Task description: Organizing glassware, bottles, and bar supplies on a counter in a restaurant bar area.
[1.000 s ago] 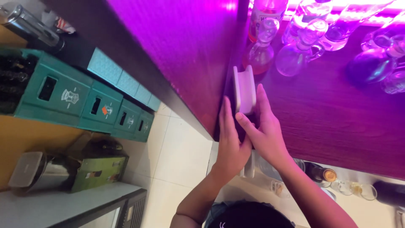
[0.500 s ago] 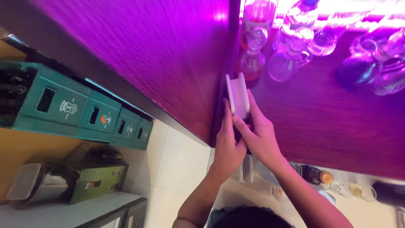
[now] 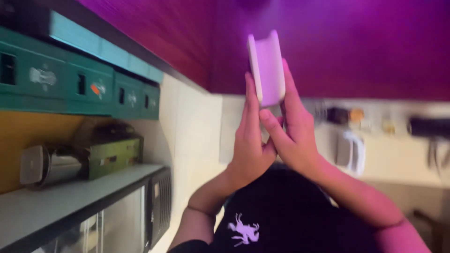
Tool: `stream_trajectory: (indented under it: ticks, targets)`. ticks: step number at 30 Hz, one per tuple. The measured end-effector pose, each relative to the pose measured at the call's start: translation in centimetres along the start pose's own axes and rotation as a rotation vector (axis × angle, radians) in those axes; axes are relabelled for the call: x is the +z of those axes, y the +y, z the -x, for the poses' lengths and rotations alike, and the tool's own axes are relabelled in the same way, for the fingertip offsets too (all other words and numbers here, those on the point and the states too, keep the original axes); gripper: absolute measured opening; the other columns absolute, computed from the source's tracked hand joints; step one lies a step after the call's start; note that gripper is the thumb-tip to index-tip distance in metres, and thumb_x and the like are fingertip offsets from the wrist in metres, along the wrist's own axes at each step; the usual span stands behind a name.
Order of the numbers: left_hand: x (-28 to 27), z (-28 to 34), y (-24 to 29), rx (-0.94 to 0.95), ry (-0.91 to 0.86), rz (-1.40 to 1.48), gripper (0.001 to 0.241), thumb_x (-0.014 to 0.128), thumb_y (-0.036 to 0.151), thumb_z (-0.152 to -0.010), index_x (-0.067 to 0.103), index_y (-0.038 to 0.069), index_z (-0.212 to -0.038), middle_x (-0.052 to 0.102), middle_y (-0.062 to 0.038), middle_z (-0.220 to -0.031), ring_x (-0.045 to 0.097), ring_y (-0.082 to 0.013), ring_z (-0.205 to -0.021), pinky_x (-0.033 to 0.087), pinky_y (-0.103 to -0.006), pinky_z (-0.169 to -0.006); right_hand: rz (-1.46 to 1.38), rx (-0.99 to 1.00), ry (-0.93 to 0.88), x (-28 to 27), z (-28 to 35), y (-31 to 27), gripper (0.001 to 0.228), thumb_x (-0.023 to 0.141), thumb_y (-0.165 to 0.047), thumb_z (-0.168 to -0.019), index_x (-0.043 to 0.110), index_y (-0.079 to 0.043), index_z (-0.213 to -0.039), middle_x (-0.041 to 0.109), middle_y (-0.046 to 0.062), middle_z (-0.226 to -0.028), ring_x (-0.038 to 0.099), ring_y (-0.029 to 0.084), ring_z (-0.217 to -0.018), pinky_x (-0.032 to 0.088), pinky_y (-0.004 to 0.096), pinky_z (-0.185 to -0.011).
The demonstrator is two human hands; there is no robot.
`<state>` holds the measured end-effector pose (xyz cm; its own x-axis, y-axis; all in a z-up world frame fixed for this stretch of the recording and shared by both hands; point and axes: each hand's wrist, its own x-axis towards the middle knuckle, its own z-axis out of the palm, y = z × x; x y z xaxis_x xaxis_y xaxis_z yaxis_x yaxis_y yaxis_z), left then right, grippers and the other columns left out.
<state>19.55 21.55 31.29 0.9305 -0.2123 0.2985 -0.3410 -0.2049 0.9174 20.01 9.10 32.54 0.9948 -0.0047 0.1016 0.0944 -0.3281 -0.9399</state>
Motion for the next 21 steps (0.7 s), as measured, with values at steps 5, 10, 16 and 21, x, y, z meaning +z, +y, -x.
stream_trajectory:
  ticks: [5, 10, 16, 21]
  targets:
    - [3.3, 4.6, 1.2, 0.028, -0.119, 0.026, 0.088, 0.063, -0.003, -0.103, 0.002, 0.003, -0.166, 0.015, -0.028, -0.173, 0.028, -0.0397, -0.159, 0.043, -0.0392, -0.124, -0.189, -0.038, 0.014, -3.1, 6.6, 0.8, 0.083, 0.055, -0.009, -0.099, 0.004, -0.002, -0.165, 0.033, 0.023, -0.173, 0.046, 0.027, -0.154, 0.051, 0.027, -0.101]
    - [8.1, 7.4, 2.3, 0.144, -0.269, 0.061, 0.092, 0.063, -0.003, -0.101, 0.0, 0.005, -0.168, 0.007, -0.024, -0.171, 0.016, -0.0383, -0.157, 0.035, -0.0395, -0.127, -0.191, -0.131, 0.163, -6.3, 13.9, 5.2, 0.084, 0.054, -0.008, -0.1, 0.003, -0.009, -0.168, 0.011, 0.016, -0.176, 0.019, 0.023, -0.16, 0.02, 0.032, -0.133]
    - [16.1, 9.8, 2.1, 0.216, -0.572, 0.192, 0.101, 0.069, -0.004, -0.091, -0.004, 0.0, -0.161, -0.003, -0.031, -0.169, 0.003, -0.0461, -0.162, 0.02, -0.0464, -0.133, -0.43, 0.011, 0.417, -11.0, 21.0, 9.6, 0.086, 0.055, -0.017, -0.099, 0.0, -0.007, -0.166, 0.021, 0.019, -0.173, 0.028, 0.026, -0.157, 0.025, 0.035, -0.131]
    - [24.2, 14.1, 0.8, 0.178, -0.722, 0.248, 0.101, 0.072, 0.003, -0.106, -0.007, 0.008, -0.169, -0.002, -0.017, -0.17, 0.001, -0.0304, -0.161, 0.017, -0.0367, -0.136, -0.405, 0.115, 0.605, -14.9, 26.2, 13.7, 0.089, 0.059, -0.023, -0.098, 0.004, -0.009, -0.167, 0.03, 0.017, -0.164, 0.037, 0.028, -0.152, 0.03, 0.037, -0.132]
